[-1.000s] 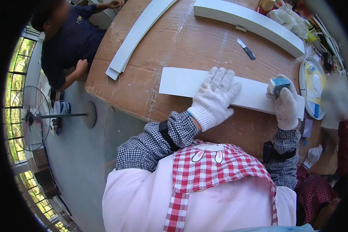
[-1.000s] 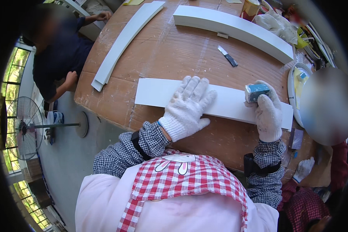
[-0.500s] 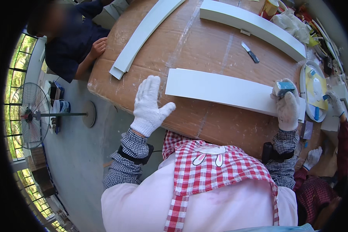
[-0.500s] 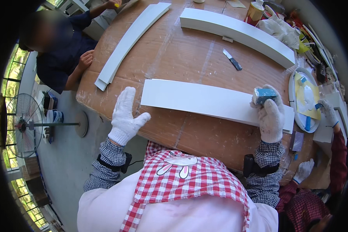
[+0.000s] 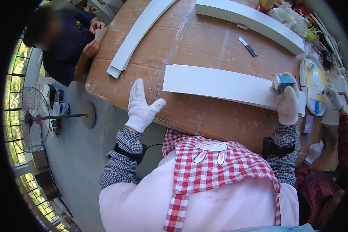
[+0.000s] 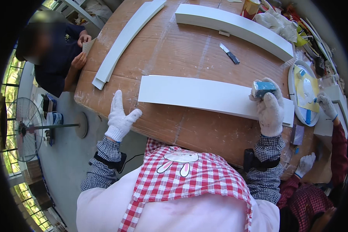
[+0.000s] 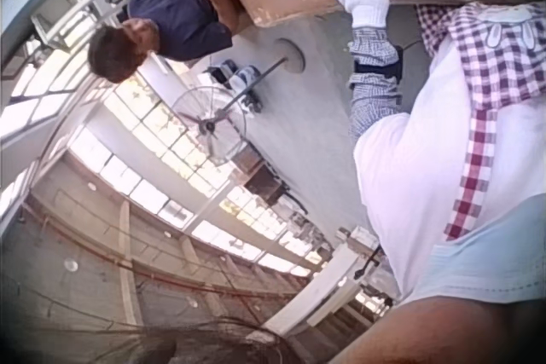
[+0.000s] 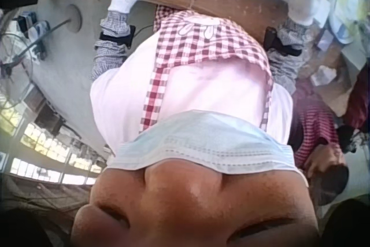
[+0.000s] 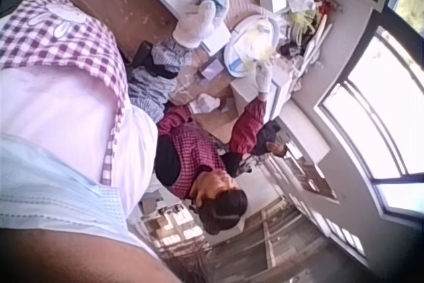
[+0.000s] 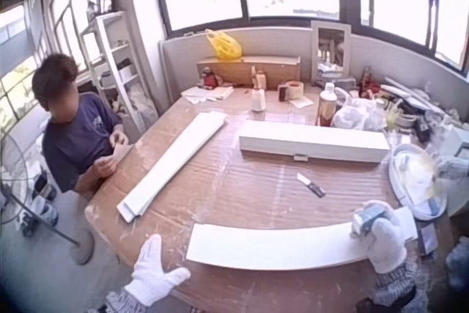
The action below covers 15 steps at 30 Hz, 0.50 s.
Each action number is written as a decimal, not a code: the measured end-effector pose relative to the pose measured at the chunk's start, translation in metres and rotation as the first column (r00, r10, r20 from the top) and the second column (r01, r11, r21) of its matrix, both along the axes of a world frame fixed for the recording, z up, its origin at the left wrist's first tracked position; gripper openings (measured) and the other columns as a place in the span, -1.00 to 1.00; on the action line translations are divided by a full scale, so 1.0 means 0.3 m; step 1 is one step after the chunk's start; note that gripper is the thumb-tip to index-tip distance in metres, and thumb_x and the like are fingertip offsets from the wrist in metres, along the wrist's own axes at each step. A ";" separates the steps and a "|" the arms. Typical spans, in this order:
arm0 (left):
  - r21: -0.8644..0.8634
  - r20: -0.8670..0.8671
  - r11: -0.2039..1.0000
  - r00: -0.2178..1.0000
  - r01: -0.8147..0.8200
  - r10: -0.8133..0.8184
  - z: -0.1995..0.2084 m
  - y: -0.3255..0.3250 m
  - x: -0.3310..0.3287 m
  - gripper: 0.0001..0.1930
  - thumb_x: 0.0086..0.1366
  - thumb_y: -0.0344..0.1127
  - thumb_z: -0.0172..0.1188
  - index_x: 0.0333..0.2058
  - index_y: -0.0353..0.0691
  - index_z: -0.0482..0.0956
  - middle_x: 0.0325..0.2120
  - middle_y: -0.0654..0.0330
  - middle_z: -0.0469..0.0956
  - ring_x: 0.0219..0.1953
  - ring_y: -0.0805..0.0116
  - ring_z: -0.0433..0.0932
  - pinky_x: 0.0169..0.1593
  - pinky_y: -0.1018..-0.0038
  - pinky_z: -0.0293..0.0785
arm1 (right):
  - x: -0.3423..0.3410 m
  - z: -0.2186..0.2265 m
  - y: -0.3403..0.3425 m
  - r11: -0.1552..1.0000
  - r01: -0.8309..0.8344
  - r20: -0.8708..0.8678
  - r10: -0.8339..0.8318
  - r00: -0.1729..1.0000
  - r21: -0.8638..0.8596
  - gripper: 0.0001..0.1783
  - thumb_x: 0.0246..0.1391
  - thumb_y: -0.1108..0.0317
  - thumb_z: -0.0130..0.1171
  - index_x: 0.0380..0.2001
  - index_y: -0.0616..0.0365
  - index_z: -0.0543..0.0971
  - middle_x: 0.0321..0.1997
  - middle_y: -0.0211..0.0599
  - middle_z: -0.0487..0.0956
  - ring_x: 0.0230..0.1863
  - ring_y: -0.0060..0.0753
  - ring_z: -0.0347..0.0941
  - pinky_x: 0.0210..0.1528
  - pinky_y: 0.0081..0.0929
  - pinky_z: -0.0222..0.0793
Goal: Sanding the surfaces and edges of white wooden furniture components using a sanding block and sandpaper.
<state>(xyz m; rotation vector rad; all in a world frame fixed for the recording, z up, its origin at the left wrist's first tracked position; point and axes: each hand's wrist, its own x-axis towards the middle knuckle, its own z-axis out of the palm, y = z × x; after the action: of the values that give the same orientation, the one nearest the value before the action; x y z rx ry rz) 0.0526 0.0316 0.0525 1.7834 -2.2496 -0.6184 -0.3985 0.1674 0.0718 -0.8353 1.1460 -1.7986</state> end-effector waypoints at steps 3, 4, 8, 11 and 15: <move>-0.190 -0.054 0.974 0.989 0.125 -0.138 0.062 0.008 -0.040 0.10 0.07 0.07 0.46 0.43 -0.27 0.03 0.41 -0.14 0.09 0.47 -0.10 0.01 0.48 0.17 -0.01 | 0.001 0.007 0.004 1.000 0.028 0.003 -0.028 1.000 0.009 -0.42 0.18 0.24 0.21 0.20 0.31 0.39 0.01 -0.07 0.58 -0.07 -0.26 0.57 0.01 -0.33 0.56; -0.278 -0.051 0.936 0.970 0.215 -0.238 0.092 0.003 -0.077 0.09 0.06 0.07 0.48 0.43 -0.24 0.07 0.41 -0.12 0.11 0.47 -0.09 0.02 0.48 0.15 -0.01 | -0.004 0.002 0.003 1.000 0.031 0.001 -0.031 1.000 0.003 -0.42 0.18 0.24 0.21 0.20 0.31 0.39 0.01 -0.07 0.58 -0.07 -0.26 0.57 0.01 -0.33 0.56; -0.373 0.088 0.787 0.863 0.491 -0.497 0.161 -0.046 -0.281 0.03 0.03 0.08 0.49 0.40 -0.17 0.18 0.40 -0.05 0.15 0.47 -0.05 0.02 0.49 0.12 -0.03 | 0.005 -0.009 -0.006 1.000 -0.013 0.016 0.013 1.000 -0.014 -0.47 0.19 0.31 0.18 0.18 0.31 0.41 0.00 -0.08 0.59 -0.08 -0.27 0.59 0.00 -0.35 0.58; -0.169 0.229 0.723 0.741 0.669 -0.632 0.190 -0.069 -0.418 -0.02 -0.05 0.10 0.51 0.34 -0.04 0.29 0.35 0.05 0.25 0.45 -0.09 0.05 0.49 0.02 -0.03 | 0.019 0.005 0.003 1.000 0.019 0.046 -0.018 0.999 -0.011 -0.50 0.19 0.34 0.16 0.18 0.30 0.41 -0.02 -0.09 0.59 -0.09 -0.28 0.59 -0.01 -0.35 0.59; 0.097 0.174 0.753 0.734 0.651 -0.657 0.257 -0.112 -0.500 -0.03 -0.12 0.04 0.52 0.32 0.00 0.32 0.31 0.06 0.30 0.45 -0.12 0.05 0.46 -0.04 0.05 | 0.021 0.025 0.039 0.999 0.010 0.112 -0.006 0.994 -0.031 -0.49 0.19 0.31 0.19 0.17 0.28 0.42 -0.05 -0.10 0.59 -0.10 -0.26 0.58 -0.04 -0.31 0.58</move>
<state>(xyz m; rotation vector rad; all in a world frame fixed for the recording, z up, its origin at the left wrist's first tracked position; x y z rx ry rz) -0.0973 -0.0019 0.1296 1.0383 -3.0398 -0.5972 -0.3922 0.1790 0.0792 -0.7395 1.0526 -1.8502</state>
